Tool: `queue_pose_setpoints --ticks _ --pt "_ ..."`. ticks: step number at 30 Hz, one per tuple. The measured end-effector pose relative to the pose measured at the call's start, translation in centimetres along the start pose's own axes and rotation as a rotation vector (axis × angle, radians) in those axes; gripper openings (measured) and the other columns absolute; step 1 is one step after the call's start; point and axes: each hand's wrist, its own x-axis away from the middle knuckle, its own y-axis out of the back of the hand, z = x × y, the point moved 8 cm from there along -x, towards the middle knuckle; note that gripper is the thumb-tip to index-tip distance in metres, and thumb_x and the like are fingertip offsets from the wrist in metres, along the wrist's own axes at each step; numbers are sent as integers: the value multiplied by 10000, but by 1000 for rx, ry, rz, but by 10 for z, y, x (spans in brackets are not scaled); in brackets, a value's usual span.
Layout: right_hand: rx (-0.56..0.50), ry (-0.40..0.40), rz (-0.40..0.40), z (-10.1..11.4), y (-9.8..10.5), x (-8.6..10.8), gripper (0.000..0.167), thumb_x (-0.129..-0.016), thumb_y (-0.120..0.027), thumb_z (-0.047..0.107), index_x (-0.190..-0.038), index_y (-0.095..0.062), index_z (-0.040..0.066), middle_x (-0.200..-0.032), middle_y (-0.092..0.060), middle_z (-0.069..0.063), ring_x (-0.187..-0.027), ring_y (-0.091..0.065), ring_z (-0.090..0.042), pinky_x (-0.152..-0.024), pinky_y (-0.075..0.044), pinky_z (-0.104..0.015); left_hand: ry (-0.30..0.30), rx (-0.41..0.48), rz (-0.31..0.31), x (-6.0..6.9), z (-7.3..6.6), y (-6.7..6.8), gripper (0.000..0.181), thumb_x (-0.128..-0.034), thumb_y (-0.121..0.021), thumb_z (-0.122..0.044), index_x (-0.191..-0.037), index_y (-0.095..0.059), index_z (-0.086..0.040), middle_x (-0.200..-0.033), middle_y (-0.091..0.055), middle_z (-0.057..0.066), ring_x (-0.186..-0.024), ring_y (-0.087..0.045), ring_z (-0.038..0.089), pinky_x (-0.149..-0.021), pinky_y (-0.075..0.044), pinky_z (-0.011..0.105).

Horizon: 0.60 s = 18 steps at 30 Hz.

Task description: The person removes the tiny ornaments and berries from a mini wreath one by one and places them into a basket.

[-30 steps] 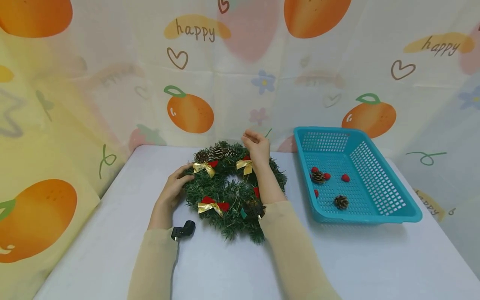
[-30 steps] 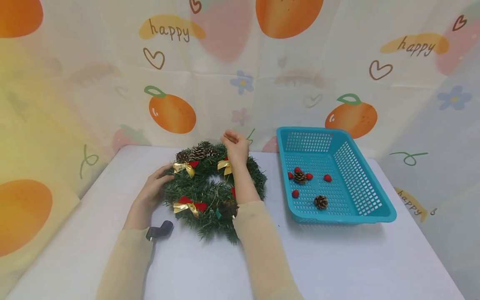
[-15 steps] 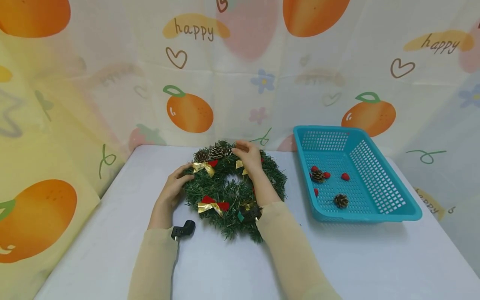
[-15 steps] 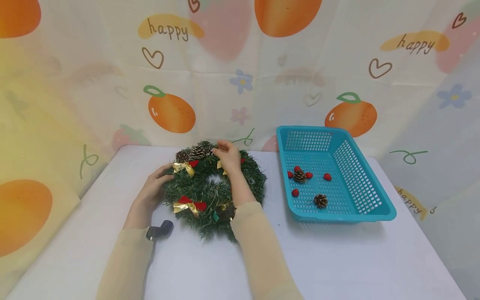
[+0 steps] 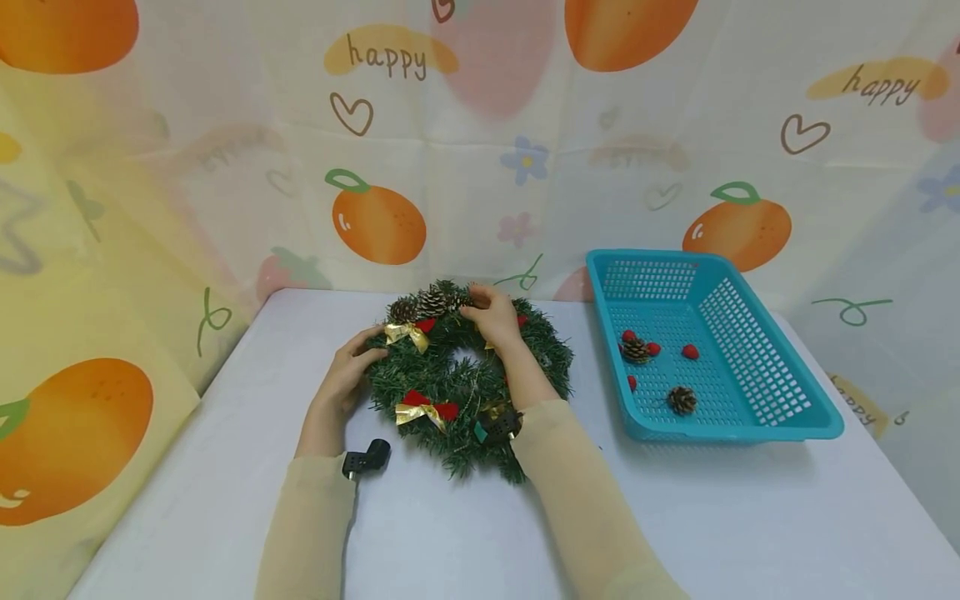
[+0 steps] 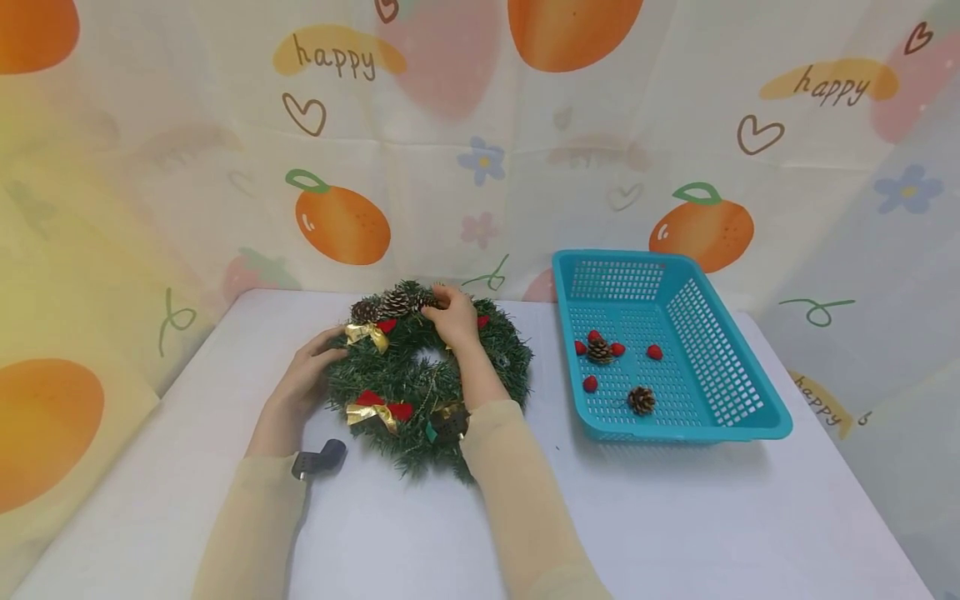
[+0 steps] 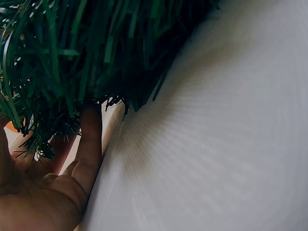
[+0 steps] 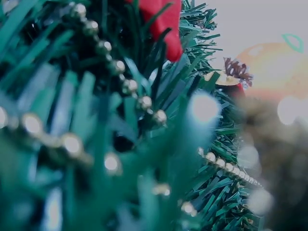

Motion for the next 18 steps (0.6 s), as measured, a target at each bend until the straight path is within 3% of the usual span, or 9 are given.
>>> queue_pose_setpoints --ticks 10,18 --pt "25 -40 -53 -1 4 1 457 -910 -693 95 -1356 -593 96 -1384 -592 -128 -1260 -562 -313 -1023 -517 -444 28 19 22 -1 0 0 616 -988 -530 -129 -1559 -298 -115 -1680 -110 130 -1551 -68 405 -1194 -2 716" --pt "11 -42 -84 0 6 2 421 -896 -712 99 -1309 -629 96 -1324 -618 -127 -1243 -574 -304 -1023 -521 -428 24 19 9 0 0 0 607 -985 -542 -147 -1550 -324 -132 -1683 -114 105 -1555 -56 394 -1177 -1 740"
